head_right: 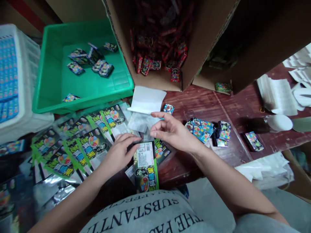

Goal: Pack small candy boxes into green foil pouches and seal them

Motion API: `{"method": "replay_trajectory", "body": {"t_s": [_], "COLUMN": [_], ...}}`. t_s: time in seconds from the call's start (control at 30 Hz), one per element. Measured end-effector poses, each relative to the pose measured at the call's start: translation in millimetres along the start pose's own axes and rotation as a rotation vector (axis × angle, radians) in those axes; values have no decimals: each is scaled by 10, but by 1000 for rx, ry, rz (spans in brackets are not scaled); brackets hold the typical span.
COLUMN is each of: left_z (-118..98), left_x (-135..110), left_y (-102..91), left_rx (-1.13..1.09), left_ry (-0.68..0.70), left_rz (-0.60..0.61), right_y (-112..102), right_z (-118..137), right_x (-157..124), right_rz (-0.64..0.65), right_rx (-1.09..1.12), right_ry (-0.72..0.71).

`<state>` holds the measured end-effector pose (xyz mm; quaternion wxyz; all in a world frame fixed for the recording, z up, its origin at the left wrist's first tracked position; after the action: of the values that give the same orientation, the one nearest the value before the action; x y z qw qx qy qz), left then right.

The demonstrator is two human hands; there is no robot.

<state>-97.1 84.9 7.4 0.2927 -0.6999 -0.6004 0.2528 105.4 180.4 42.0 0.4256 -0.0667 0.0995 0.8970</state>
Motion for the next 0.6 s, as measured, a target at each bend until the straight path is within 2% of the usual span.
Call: {"method": "replay_trajectory", "body": {"t_s": [0.07,0.17,0.23,0.33,0.43,0.6], "left_z": [12,7,-16,-48,-61,-100], "left_x": [11,62,80,78,50,-47], "left_y": [-8,-50,-63,-72,-95,-166], "left_rx": [-136,-452,-622,-660,-603,-458], "left_ry": [-61,-225,-329,-386,-325,-82], "left_rz": [24,70,84,78,97,135], "right_y": [44,99,129,157,178,252], "right_z": [-98,-217,-317,-434,-452,-396], "right_x": [-79,-154,-181,-209,-255,-461], "right_rz": [-3,-5,-9,-50,-88,-47], "right_rx": [-23,-64,-48,-11,-17,-134], "right_ry": [-20,-76,-60,-31,-63,-163]}}
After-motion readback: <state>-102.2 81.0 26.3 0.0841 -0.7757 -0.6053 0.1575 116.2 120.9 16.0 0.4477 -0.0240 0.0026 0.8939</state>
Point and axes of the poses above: each hand's wrist, its own x-axis towards the middle knuckle, its own y-axis out of the palm, z = x × y, the point moved 4 cm from there along x, towards the middle knuckle, and after that the axes turned 2 degrees about y, right-handed, at the moved point
